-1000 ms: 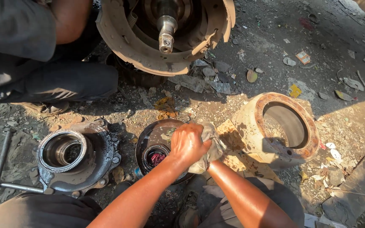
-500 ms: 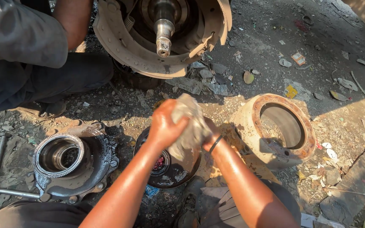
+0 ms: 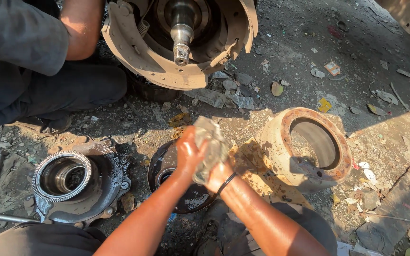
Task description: The person scrubs a circular metal mechanical part with a cloth in a shallow pan of liquid, then wipes their hands with a rag. A second person is visible nearby working on a vehicle wheel hub.
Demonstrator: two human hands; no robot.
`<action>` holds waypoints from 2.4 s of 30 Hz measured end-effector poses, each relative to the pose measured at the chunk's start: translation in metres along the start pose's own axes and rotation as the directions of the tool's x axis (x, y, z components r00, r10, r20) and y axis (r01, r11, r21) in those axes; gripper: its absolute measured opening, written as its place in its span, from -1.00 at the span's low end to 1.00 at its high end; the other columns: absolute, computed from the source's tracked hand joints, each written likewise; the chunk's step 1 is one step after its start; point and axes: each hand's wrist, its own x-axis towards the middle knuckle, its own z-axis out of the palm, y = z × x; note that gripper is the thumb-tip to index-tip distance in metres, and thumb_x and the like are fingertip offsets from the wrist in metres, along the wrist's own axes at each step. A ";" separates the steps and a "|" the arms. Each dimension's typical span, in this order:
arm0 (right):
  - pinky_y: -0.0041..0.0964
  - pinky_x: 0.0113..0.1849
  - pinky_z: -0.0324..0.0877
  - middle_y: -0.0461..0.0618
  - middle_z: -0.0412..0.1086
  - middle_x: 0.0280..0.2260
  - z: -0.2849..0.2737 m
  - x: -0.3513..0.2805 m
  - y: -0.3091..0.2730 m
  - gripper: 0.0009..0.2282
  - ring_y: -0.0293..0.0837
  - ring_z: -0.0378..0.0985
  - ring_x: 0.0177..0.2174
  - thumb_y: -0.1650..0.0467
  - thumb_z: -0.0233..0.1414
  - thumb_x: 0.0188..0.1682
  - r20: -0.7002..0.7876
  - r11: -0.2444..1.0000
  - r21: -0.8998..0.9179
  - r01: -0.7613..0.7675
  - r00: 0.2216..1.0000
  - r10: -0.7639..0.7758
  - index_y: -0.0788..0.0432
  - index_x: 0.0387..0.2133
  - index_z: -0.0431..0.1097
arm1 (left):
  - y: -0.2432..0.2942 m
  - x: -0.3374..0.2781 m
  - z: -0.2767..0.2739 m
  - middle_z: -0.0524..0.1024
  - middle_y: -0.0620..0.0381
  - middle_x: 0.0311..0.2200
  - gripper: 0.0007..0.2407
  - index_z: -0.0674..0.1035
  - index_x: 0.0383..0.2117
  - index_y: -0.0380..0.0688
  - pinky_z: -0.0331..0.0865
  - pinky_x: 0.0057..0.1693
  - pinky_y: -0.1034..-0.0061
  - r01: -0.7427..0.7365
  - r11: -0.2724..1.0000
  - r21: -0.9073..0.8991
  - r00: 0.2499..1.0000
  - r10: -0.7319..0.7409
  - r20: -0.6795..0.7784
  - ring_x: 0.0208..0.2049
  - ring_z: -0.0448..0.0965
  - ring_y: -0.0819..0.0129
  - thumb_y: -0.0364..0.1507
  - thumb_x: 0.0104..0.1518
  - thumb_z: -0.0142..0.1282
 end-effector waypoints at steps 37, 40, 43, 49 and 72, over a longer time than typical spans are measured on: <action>0.26 0.43 -0.40 0.35 -0.35 0.52 0.084 -0.049 -0.022 -0.01 0.29 -0.44 0.50 -0.21 -0.23 0.02 0.560 -0.072 -0.823 0.564 0.783 -0.271 0.24 0.50 -0.32 | -0.019 0.007 0.008 0.50 0.03 -0.19 -0.69 0.50 0.00 -0.30 0.54 -0.15 0.42 0.459 0.138 -0.878 0.815 -0.460 0.354 -0.31 0.61 0.30 -0.29 0.31 0.00; 0.17 0.46 -0.36 0.32 -0.32 0.54 0.102 -0.070 -0.003 -0.02 0.27 -0.43 0.52 -0.15 -0.08 0.05 0.585 0.226 -0.767 0.601 0.799 -0.141 0.24 0.51 -0.32 | -0.035 0.057 -0.041 0.53 -0.05 -0.29 -0.64 0.51 -0.15 -0.37 0.51 -0.21 0.35 0.341 0.321 -0.884 0.848 -0.511 0.142 -0.39 0.60 0.21 -0.22 0.22 0.16; 0.09 0.46 -0.21 0.29 -0.24 0.52 0.098 -0.069 -0.007 -0.05 0.23 -0.24 0.52 -0.07 0.05 0.05 0.548 0.253 -0.775 0.579 0.815 -0.189 0.21 0.50 -0.29 | -0.018 0.070 -0.073 0.59 -0.08 -0.24 -0.63 0.55 -0.11 -0.34 0.51 -0.12 0.24 0.117 0.984 -0.136 0.907 -0.162 -0.388 -0.28 0.62 0.08 -0.30 0.06 0.26; 0.06 0.20 0.20 0.37 -0.09 0.36 0.047 -0.016 -0.053 -0.08 0.29 0.10 0.29 0.09 0.28 -0.22 0.482 -0.293 -0.872 0.393 0.798 -0.363 0.20 0.36 -0.03 | 0.051 0.039 -0.051 0.55 -0.24 0.12 -0.48 0.52 0.14 -0.17 0.50 0.10 0.28 0.659 0.583 -0.475 0.732 -0.351 0.585 -0.03 0.66 0.11 -0.07 0.14 0.06; 0.04 0.16 0.28 0.10 0.40 0.08 0.011 -0.046 0.072 -0.40 0.04 0.42 0.10 -0.02 -0.07 -0.16 0.018 0.784 0.455 -0.423 0.884 0.467 0.13 0.02 0.37 | 0.163 0.004 -0.069 0.44 -0.33 0.21 -0.13 0.35 0.33 -0.31 0.29 0.33 0.07 0.742 0.058 -0.668 0.454 0.690 0.564 0.24 0.48 -0.13 0.30 0.18 -0.26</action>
